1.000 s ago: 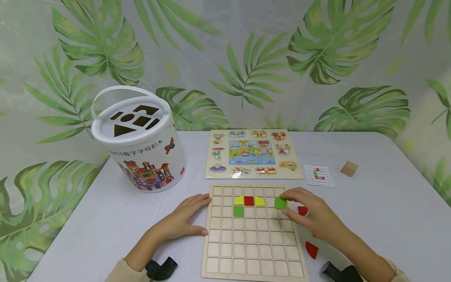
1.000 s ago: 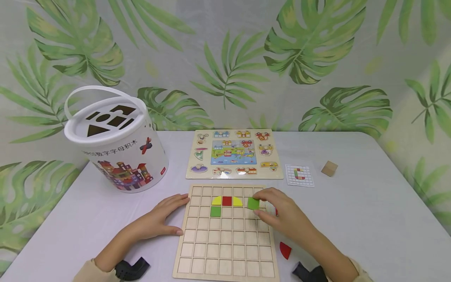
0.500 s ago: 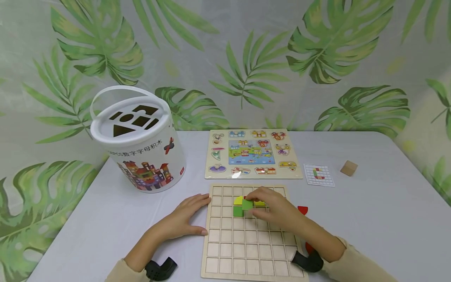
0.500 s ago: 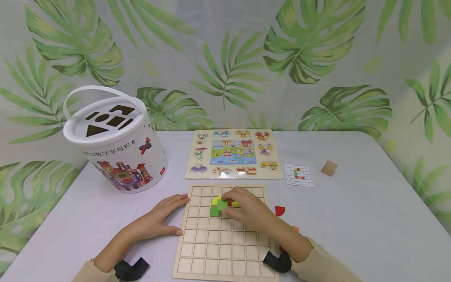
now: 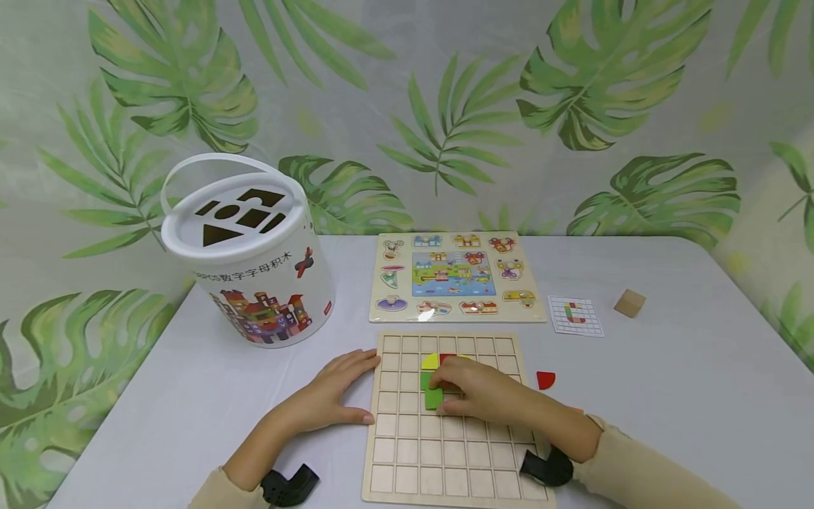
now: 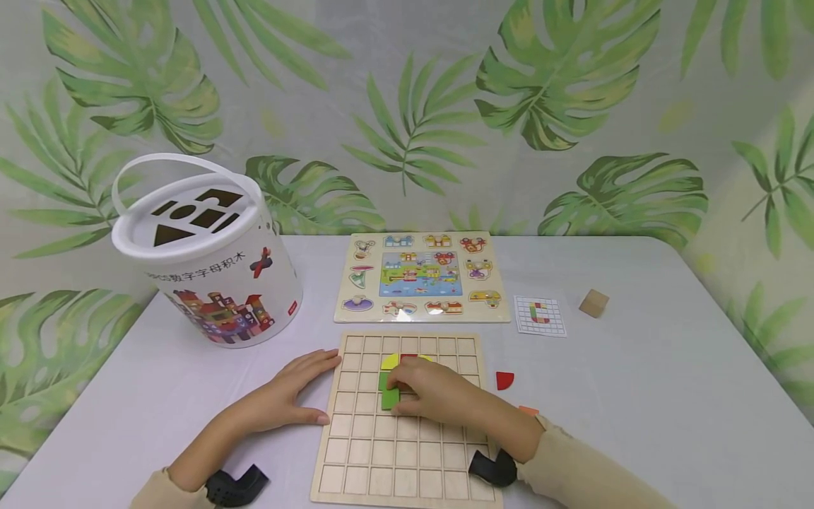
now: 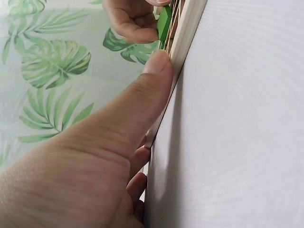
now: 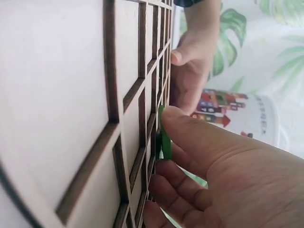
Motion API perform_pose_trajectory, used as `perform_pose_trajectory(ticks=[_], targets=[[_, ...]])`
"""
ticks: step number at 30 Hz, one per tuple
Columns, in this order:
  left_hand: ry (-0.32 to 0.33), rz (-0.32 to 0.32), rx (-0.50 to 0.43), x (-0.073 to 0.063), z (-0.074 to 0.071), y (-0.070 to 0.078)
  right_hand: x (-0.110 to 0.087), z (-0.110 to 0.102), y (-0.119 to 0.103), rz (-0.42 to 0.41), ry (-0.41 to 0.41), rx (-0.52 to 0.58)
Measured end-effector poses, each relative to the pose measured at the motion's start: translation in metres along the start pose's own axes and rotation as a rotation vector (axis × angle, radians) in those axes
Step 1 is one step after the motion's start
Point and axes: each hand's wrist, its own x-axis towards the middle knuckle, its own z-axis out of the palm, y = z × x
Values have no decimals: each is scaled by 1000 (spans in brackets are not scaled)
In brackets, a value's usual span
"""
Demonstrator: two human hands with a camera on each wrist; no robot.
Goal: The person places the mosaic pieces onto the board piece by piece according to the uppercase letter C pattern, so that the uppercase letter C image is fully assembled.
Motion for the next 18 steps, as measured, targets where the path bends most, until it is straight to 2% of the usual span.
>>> perform_pose_trajectory(ticks=[11,18], targets=[[2,-7,-7,0,0,-1,1,3,3,-34,-11,1],[0,-18,-5,0,0,-1,1,3,1,-79,-2,-39]])
